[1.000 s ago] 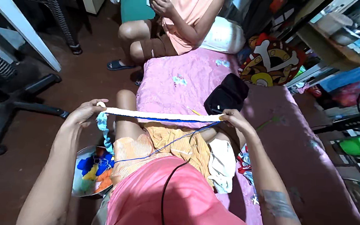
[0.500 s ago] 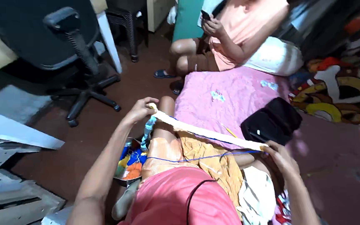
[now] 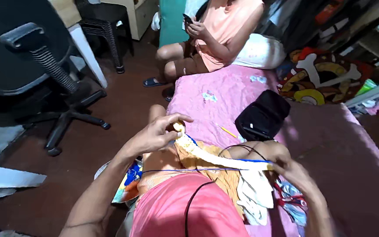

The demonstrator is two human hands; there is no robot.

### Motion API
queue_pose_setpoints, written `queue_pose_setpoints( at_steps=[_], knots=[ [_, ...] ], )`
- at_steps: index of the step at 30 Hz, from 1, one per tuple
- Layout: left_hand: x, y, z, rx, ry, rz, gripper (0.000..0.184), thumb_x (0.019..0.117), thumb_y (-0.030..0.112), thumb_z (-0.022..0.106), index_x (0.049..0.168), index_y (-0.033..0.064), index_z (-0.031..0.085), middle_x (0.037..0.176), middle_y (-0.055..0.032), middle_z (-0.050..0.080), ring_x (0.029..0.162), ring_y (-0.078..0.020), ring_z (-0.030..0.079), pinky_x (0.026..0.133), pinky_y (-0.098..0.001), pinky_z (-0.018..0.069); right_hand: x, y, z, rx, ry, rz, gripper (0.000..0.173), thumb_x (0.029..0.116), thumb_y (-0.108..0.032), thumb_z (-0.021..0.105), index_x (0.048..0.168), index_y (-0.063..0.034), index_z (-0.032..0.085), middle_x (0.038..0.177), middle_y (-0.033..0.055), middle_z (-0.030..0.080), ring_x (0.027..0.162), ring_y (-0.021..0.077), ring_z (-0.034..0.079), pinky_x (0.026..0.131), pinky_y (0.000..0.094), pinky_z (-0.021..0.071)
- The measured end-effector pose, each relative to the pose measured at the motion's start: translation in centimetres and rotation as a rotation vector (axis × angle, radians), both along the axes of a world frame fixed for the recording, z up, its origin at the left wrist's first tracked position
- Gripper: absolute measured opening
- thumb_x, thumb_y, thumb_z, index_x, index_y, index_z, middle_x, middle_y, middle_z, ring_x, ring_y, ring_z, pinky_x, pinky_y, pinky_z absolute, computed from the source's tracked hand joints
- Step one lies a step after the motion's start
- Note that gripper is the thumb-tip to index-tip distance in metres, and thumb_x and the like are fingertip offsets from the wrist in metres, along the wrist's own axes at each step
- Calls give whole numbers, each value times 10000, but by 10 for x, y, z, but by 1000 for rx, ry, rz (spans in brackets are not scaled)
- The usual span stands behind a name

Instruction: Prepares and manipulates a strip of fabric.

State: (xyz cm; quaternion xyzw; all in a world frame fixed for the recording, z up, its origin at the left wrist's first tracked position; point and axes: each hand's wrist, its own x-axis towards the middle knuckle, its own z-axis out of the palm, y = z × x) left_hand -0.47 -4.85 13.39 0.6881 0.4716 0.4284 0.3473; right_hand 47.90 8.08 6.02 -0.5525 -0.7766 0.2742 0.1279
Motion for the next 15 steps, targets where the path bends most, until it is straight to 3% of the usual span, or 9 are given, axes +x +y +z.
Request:
queue_pose_setpoints(
  at_steps=[3, 7, 10, 12, 15],
  knots=[
    [26, 11, 11, 57, 65, -119, 346, 934, 89, 580, 1273, 105, 647, 940, 56, 688, 799, 12, 642, 727, -174, 558, -76, -3, 24, 194, 225, 181, 277, 977, -193, 619, 1125, 15, 727, 1121, 184, 711, 1023, 279, 690, 896, 471, 566],
    [49, 23, 19, 80, 57, -176, 384, 913, 80, 603, 1295, 89, 635, 1019, 22, 707, 866, -4, 671, 791, -199, 580, -175, -17, 37, 7, 668, 567, 352, 1024, -226, 523, 1186, 28, 707, 1221, 108, 706, 1167, 131, 638, 1016, 328, 508],
    [56, 25, 24, 99, 44, -157, 387, 912, 67, 602, 1298, 81, 628, 1028, 16, 710, 886, -15, 677, 801, -202, 581, -211, -24, 47, -237, 902, 716, 302, 1015, -207, 554, 1093, 46, 700, 1093, 0, 713, 1036, -23, 628, 956, 213, 515],
    [57, 24, 27, 132, -5, -125, 389, 909, 40, 613, 1298, 58, 623, 1023, 13, 704, 876, -23, 675, 792, -201, 581, -218, -21, 45, -369, 992, 734, 231, 1008, -179, 569, 1062, 0, 703, 1016, -55, 711, 955, -33, 640, 896, 207, 536],
    [58, 26, 28, 152, -111, -115, 416, 884, -9, 637, 1294, 57, 620, 1043, 13, 714, 885, -43, 690, 813, -220, 595, -215, -13, 37, -475, 1079, 770, 240, 1035, -261, 553, 1066, -112, 740, 991, -99, 725, 931, -15, 657, 863, 232, 548]
  ],
)
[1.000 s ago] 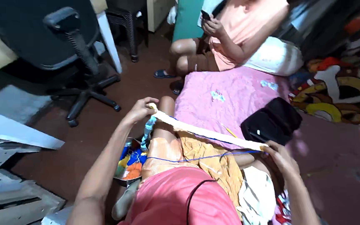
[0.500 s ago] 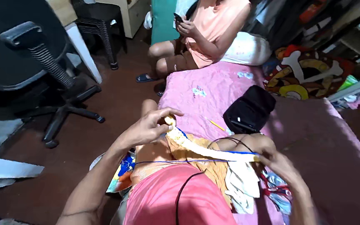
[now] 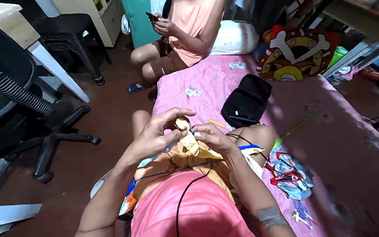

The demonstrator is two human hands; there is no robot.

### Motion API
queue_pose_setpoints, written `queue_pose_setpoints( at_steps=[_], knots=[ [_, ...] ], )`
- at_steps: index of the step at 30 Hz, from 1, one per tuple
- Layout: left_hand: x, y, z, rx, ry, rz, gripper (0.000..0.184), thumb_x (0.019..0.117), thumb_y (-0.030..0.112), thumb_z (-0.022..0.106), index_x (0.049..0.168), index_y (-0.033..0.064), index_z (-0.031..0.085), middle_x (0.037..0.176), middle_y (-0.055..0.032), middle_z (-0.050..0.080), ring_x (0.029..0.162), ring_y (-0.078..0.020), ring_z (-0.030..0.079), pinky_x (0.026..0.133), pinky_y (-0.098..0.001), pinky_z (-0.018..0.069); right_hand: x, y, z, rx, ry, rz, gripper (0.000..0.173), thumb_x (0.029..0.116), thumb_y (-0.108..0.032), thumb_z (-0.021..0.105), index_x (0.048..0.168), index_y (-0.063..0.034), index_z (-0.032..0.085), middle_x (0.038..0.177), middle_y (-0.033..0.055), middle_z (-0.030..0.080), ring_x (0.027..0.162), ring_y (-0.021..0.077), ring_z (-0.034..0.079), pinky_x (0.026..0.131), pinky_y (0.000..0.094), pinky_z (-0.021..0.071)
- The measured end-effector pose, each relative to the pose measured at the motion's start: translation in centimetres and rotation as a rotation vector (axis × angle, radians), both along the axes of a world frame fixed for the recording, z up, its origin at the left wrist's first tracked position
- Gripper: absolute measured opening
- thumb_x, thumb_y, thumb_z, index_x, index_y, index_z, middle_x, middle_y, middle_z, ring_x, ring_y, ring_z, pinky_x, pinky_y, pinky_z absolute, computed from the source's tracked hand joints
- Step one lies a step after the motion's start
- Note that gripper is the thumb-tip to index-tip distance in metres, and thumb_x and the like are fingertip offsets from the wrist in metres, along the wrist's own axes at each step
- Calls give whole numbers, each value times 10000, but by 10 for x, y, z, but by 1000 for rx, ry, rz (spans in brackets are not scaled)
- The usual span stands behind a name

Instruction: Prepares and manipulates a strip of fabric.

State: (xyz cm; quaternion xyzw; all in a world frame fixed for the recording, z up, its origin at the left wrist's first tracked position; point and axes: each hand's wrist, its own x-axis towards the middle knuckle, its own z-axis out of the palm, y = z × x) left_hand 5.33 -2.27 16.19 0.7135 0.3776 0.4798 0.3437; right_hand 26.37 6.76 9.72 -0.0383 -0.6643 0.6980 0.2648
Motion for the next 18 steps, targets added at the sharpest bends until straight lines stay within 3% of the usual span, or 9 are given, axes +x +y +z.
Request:
queue_pose_setpoints(
  at_steps=[5, 8, 11, 15, 18],
  knots=[
    [7, 5, -6, -4, -82, -43, 381, 894, 6, 641, 1271, 64, 638, 1049, 20, 716, 904, -39, 685, 831, -224, 589, 6, 5, 0, -41, 16, 67, 192, 946, -128, 608, 1101, -84, 713, 1024, -86, 717, 923, -13, 655, 828, 222, 551],
    [8, 6, -9, 16, -118, -40, 354, 895, 11, 648, 1243, 70, 657, 1044, 31, 721, 908, -38, 687, 835, -223, 588, 5, 2, 9, -58, 9, 68, 259, 911, -89, 650, 1165, -57, 688, 1087, -68, 722, 974, -4, 665, 877, 232, 556],
    [5, 4, -17, 48, -108, 31, 351, 886, 20, 646, 1227, 95, 675, 1086, 46, 720, 908, -35, 689, 829, -229, 591, -2, -9, 19, -3, -97, -110, 172, 914, -22, 598, 1062, -13, 685, 978, -59, 718, 885, -28, 657, 821, 202, 557],
    [-4, -5, -45, -39, -87, 124, 365, 882, 61, 667, 1242, 122, 679, 1099, 52, 722, 889, -38, 694, 794, -213, 596, -12, -21, 1, 95, -203, -215, 123, 919, 54, 589, 1007, 108, 656, 877, 84, 676, 773, 38, 614, 726, 225, 535],
    [-14, -10, -75, -189, -47, 98, 394, 878, 138, 707, 1267, 183, 669, 1086, 86, 727, 879, -24, 697, 776, -192, 593, -15, -43, -34, -125, -220, -148, 195, 981, 50, 484, 1099, 132, 617, 913, 136, 680, 788, 77, 643, 749, 264, 556]
  ],
)
